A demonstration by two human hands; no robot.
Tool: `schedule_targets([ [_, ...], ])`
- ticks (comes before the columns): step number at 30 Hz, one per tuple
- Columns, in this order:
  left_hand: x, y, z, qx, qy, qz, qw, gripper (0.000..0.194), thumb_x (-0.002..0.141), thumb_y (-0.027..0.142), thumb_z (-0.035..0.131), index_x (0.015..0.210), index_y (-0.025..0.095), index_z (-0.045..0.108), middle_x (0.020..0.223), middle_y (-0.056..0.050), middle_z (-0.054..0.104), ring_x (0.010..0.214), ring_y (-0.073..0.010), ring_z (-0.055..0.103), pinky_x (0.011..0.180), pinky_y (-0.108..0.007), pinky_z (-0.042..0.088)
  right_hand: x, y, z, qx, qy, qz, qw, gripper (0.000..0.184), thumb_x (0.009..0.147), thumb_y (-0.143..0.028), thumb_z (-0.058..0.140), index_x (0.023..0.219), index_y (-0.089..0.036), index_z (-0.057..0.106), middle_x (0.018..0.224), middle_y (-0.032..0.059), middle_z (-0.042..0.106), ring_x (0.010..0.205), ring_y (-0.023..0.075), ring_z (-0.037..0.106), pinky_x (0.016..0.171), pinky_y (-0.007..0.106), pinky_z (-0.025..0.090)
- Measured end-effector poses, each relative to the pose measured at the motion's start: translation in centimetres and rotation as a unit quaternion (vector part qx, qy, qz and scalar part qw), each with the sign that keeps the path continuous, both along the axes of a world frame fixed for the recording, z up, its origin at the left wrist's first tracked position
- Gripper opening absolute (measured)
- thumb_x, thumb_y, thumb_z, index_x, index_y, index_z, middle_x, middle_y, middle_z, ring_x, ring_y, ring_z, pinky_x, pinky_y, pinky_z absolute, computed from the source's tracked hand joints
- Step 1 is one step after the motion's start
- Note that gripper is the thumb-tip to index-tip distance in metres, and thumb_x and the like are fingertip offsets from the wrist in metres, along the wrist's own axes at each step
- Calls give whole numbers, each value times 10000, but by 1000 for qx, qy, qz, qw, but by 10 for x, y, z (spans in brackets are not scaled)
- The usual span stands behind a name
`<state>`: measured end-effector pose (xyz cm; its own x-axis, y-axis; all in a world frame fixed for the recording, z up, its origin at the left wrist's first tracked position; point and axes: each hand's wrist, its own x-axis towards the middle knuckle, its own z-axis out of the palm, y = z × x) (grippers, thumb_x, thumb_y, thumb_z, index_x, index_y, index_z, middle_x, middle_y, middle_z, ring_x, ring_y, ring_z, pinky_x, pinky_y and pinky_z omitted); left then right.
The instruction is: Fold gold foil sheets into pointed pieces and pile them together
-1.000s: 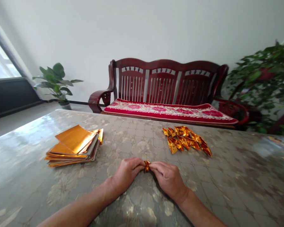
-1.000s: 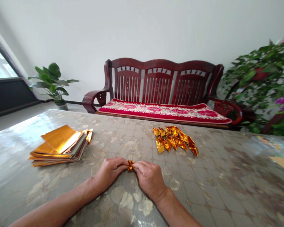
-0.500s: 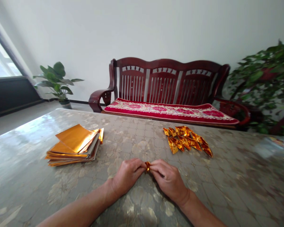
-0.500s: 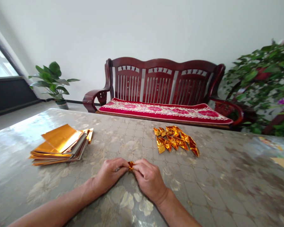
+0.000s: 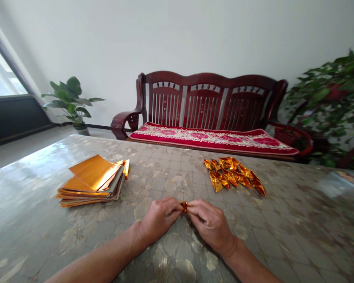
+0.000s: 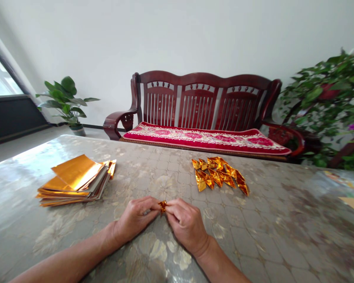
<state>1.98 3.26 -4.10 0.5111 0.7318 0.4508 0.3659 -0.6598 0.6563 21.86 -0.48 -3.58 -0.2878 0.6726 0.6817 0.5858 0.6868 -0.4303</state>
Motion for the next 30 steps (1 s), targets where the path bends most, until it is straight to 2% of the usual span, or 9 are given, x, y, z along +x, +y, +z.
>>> schedule_targets([
  [8,-3,-3,-4,32,-3,-24,999,195,937,166,534,859,204,709,837,-28,729,766,-122,676,718,-189,505,0,-1,0,24,-12,-3,1000,188,910,-126,556,948,-227,710,918,54,748,803,148,712,731,242,572],
  [20,-4,-4,-1,62,-10,-44,997,171,946,159,539,884,188,696,816,-33,718,748,-125,674,704,-187,498,1,-1,2,38,-5,12,999,167,896,-114,586,950,-216,707,926,55,753,812,148,719,733,242,575],
  [30,-5,-7,3,90,18,-63,994,180,969,183,518,910,193,688,889,-42,741,805,-133,697,752,-194,514,0,-5,7,61,-12,13,998,148,892,-127,602,940,-220,706,922,43,763,797,144,724,737,243,570],
])
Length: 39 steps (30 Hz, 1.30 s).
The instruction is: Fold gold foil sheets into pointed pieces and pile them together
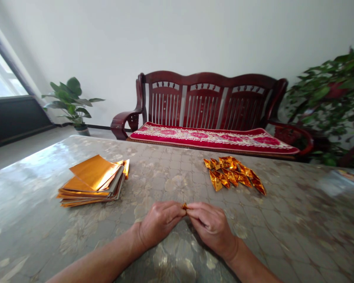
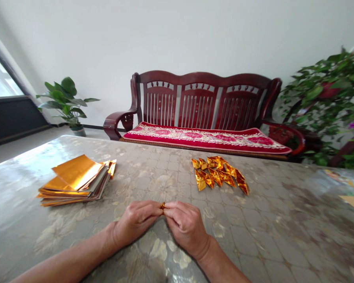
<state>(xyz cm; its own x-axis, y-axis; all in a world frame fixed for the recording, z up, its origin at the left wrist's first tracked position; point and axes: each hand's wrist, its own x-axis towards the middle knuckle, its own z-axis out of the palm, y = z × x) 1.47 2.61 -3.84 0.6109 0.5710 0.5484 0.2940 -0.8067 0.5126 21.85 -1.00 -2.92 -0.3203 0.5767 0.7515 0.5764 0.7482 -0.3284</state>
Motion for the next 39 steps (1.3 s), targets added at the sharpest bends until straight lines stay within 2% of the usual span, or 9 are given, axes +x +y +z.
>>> schedule_targets([
  [9,3,1,0,38,-16,-7,999,172,968,168,517,892,181,672,848,-42,734,763,-135,697,713,-199,525,-1,2,-4,-1,2,6,1000,166,894,-103,592,958,-214,697,921,47,757,800,147,721,728,245,575],
  [12,2,3,-1,32,-32,4,999,142,952,140,542,911,183,671,857,-38,737,775,-135,703,722,-197,530,1,3,-2,-1,2,0,1000,172,893,-90,599,976,-207,694,944,60,751,826,154,718,747,253,577],
  [17,-3,10,-2,23,-71,31,997,162,924,91,579,963,207,686,988,-32,756,876,-127,719,790,-184,536,6,6,-3,4,2,-31,1000,174,888,-90,609,977,-209,700,957,66,747,846,164,717,757,264,582],
  [24,-5,14,-4,8,-106,59,993,150,916,101,600,937,213,697,985,-24,762,881,-120,724,799,-176,541,9,10,-5,-11,13,-44,999,167,891,-103,612,978,-217,698,960,57,746,860,159,712,784,267,571],
  [30,-4,15,-4,-8,-81,48,996,162,918,89,586,935,214,689,962,-16,760,866,-116,721,786,-174,536,7,3,3,-66,49,-19,996,107,911,-177,580,910,-221,678,939,53,746,862,170,708,792,277,556],
  [33,-2,12,-3,-4,-62,30,998,155,931,106,575,956,216,681,980,-19,754,874,-116,717,788,-175,531,3,1,2,-118,84,-77,986,30,877,-225,618,852,-220,634,815,25,730,740,159,694,703,251,546],
  [35,-1,10,-2,4,-48,15,999,148,941,117,562,967,213,672,986,-23,751,868,-118,715,779,-179,530,0,1,0,-163,89,-122,975,58,840,-238,651,884,-217,621,761,5,709,654,147,668,630,233,526],
  [37,0,9,-1,16,-35,3,999,147,950,122,547,974,210,662,989,-25,749,863,-120,712,773,-183,527,-4,1,-1,-195,76,-145,967,112,825,-225,652,934,-216,630,760,-4,701,631,142,654,602,226,505],
  [39,0,8,0,24,-26,-2,999,143,957,128,540,975,212,654,987,-21,748,858,-119,709,772,-185,524,-7,2,0,-206,56,-147,966,85,838,-206,627,916,-224,652,774,-5,696,662,144,654,612,227,486],
])
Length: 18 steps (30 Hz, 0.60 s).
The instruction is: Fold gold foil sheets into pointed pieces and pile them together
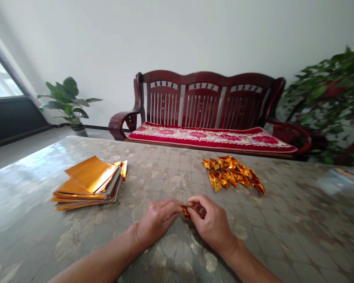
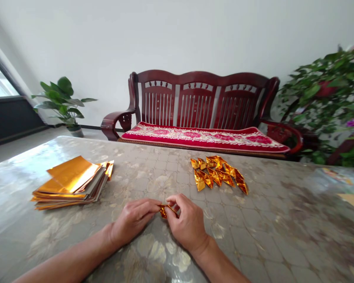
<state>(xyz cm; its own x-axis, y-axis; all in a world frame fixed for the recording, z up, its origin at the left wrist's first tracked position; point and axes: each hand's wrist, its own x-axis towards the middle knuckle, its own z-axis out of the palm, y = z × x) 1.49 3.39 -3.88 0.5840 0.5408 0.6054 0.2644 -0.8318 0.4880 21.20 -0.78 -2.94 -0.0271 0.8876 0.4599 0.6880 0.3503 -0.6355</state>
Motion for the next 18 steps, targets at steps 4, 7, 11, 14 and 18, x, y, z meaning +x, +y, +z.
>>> schedule_targets([
  [4,0,0,0,3,5,2,1000,137,950,121,545,968,216,642,979,-11,750,850,-117,707,774,-187,519,-1,1,2,2,-17,16,1000,118,874,-189,577,830,-229,679,772,0,684,732,156,652,648,231,460],
  [7,0,-1,2,13,10,4,1000,137,940,113,551,956,219,637,973,-1,755,838,-119,708,774,-195,518,0,0,2,8,-15,17,1000,145,880,-181,562,844,-227,695,779,5,693,742,157,654,669,232,458],
  [11,1,-4,6,40,14,0,999,122,941,127,548,944,213,634,960,-6,761,805,-125,713,759,-206,524,0,0,3,27,-28,9,999,172,868,-169,553,810,-223,706,742,9,690,712,159,651,660,237,458],
  [14,2,-7,6,52,17,-9,998,127,938,124,543,949,208,638,989,-22,763,826,-135,722,768,-212,532,-3,1,3,53,-38,-5,998,172,830,-151,560,769,-219,706,693,14,678,662,163,644,613,238,452],
  [18,3,-5,3,12,11,5,1000,152,924,106,541,933,212,651,977,-22,763,844,-133,722,776,-209,535,-3,3,1,47,-28,5,998,174,844,-168,561,783,-230,712,718,17,704,671,168,666,620,241,482],
])
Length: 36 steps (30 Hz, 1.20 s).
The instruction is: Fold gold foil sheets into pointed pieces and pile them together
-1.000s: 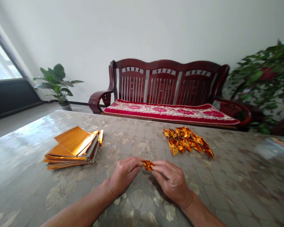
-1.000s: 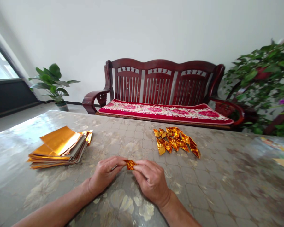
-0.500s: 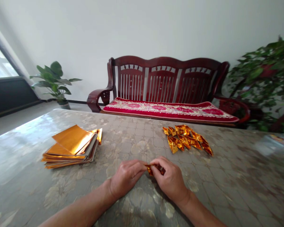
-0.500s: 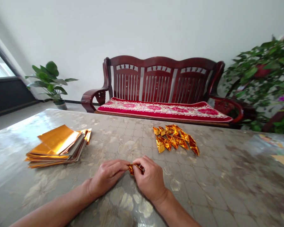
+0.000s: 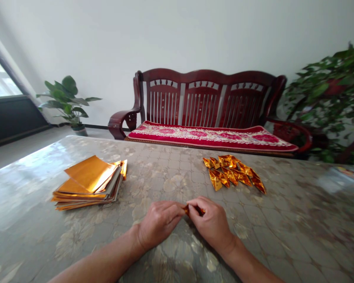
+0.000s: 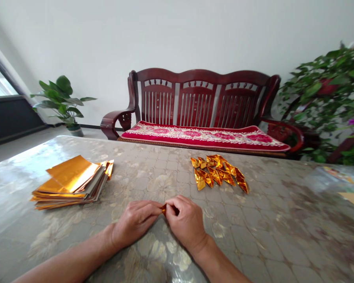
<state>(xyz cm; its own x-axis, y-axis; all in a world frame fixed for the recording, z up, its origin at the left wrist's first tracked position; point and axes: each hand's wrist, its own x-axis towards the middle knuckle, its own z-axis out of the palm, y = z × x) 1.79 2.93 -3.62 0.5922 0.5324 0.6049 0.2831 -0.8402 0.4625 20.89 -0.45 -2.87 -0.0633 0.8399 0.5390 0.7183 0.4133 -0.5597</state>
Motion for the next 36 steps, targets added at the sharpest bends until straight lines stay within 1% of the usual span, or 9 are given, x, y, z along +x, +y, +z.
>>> schedule_targets([
  [2,0,3,-1,-37,-18,18,999,158,910,101,551,907,215,660,938,-12,761,827,-125,718,762,-201,534,3,0,0,-5,17,13,1000,169,885,-207,551,905,-234,716,834,28,736,775,179,692,712,256,517],
  [5,-1,7,-3,-75,-42,55,995,153,879,97,580,860,216,674,890,-1,759,792,-123,714,746,-203,534,12,-2,4,1,33,52,998,209,905,-235,534,1069,-227,663,998,51,726,931,198,682,836,295,526],
  [10,-4,10,-7,-105,-68,90,988,162,829,73,610,818,211,694,830,11,758,759,-126,713,726,-207,533,25,0,8,7,3,149,989,276,799,-117,538,1040,-219,628,1085,73,679,1033,225,636,930,361,505],
  [13,-5,12,-9,-119,-70,99,986,160,819,70,610,803,204,696,815,6,757,742,-127,708,714,-208,532,29,5,5,-13,-10,174,985,332,765,-57,533,1037,-216,637,1046,69,678,1004,214,639,909,352,519],
  [16,-5,13,-8,-130,-59,103,984,156,814,73,613,798,202,700,820,2,759,733,-129,704,713,-211,534,31,10,0,-18,-5,190,982,282,842,-59,533,1030,-221,665,964,53,687,915,180,657,837,304,539],
  [20,-4,13,-6,-149,-43,94,984,136,827,93,628,799,204,703,816,6,759,730,-131,703,711,-213,533,31,12,-5,-6,7,195,981,177,927,-149,570,1005,-238,702,900,37,695,833,155,668,751,261,544],
  [26,-5,14,-5,-148,-29,83,985,64,835,174,704,780,206,707,787,14,747,737,-137,694,699,-214,514,28,12,-5,14,32,186,982,135,927,-195,603,969,-243,722,947,46,692,862,158,675,757,264,562],
  [31,-3,12,-4,-151,-34,57,986,96,842,140,692,768,200,699,801,15,747,746,-124,692,709,-204,506,24,9,-4,-3,34,193,981,132,923,-196,610,961,-237,730,901,38,691,829,148,673,743,250,556],
  [36,0,8,-5,-146,-40,64,986,117,837,114,676,750,192,689,772,15,739,720,-119,686,688,-196,498,20,6,-4,-17,35,194,980,122,905,-182,625,937,-235,730,909,36,694,834,146,672,750,246,549],
])
